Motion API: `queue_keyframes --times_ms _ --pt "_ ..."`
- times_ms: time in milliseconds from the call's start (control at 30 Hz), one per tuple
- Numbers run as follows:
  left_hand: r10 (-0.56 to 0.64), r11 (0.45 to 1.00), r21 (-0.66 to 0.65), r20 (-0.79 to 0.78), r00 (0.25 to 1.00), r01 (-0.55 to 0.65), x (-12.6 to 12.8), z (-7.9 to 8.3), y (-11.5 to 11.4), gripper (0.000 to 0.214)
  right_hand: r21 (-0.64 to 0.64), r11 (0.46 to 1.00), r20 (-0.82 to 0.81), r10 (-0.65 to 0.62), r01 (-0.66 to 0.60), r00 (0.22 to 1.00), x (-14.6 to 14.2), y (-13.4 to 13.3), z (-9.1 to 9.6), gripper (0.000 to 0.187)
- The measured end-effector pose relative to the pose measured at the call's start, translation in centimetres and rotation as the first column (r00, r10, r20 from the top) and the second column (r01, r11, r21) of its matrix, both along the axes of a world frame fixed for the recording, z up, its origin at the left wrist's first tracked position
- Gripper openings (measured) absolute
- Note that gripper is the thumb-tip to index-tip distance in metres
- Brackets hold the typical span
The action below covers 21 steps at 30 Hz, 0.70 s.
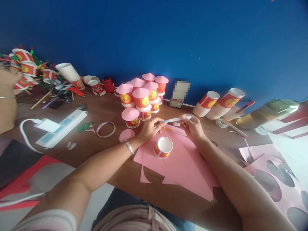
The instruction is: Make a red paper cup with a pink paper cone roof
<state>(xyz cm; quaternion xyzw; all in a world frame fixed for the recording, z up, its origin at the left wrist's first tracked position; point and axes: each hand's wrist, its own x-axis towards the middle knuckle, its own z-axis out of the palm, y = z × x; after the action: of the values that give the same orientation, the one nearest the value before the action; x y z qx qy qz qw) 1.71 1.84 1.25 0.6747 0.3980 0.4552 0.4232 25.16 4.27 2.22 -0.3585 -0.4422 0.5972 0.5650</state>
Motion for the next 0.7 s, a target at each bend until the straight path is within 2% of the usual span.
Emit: queue_keyframes --times_ms 100,133,233,300,400,467,600,667,700 --pt "0.029 0.998 -0.058 -0.009 1.000 -0.030 -0.6 -0.2 0.4 0.038 0.049 0.993 -0.062 -0.109 0.112 0.992 1.7 0.5 0.6 0.043" --pt "0.033 0.999 -0.039 -0.041 0.999 -0.034 -0.7 -0.2 0.5 0.036 0.049 0.991 -0.077 -0.123 0.127 0.989 2.2 0.6 0.9 0.042" --pt "0.026 0.990 0.142 -0.156 0.987 -0.003 -0.8 -0.6 0.7 0.025 0.052 0.987 -0.098 -0.144 0.150 0.985 3.1 0.5 1.7 0.042" --pt "0.001 0.969 0.241 -0.238 0.971 0.058 -0.7 -0.8 0.8 0.018 0.067 0.987 -0.095 -0.142 0.149 0.985 2.9 0.2 2.2 0.041" --pt "-0.052 0.961 0.241 -0.318 0.947 0.133 -0.5 -1.2 0.9 0.017 0.092 0.985 -0.108 -0.134 0.144 0.985 2.3 -0.1 3.0 0.042" --pt "-0.049 0.963 0.239 -0.296 0.954 0.123 -0.5 -1.3 0.8 0.020 0.100 0.984 -0.126 -0.136 0.149 0.983 1.9 -0.3 3.6 0.042" --pt "0.041 0.968 0.250 -0.153 0.987 -0.001 -0.8 -0.6 0.3 0.017 0.119 0.981 -0.116 -0.137 0.151 0.984 1.8 -1.3 4.6 0.047" --pt "-0.003 0.988 0.156 -0.016 1.000 0.006 -1.1 0.1 0.1 0.025 0.135 0.977 -0.111 -0.148 0.163 0.983 1.7 -2.2 5.1 0.049" --pt "-0.077 0.994 0.084 0.070 0.995 0.071 -1.3 0.4 0.0 0.033 0.141 0.976 -0.110 -0.149 0.163 0.983 1.6 -2.6 5.4 0.048"
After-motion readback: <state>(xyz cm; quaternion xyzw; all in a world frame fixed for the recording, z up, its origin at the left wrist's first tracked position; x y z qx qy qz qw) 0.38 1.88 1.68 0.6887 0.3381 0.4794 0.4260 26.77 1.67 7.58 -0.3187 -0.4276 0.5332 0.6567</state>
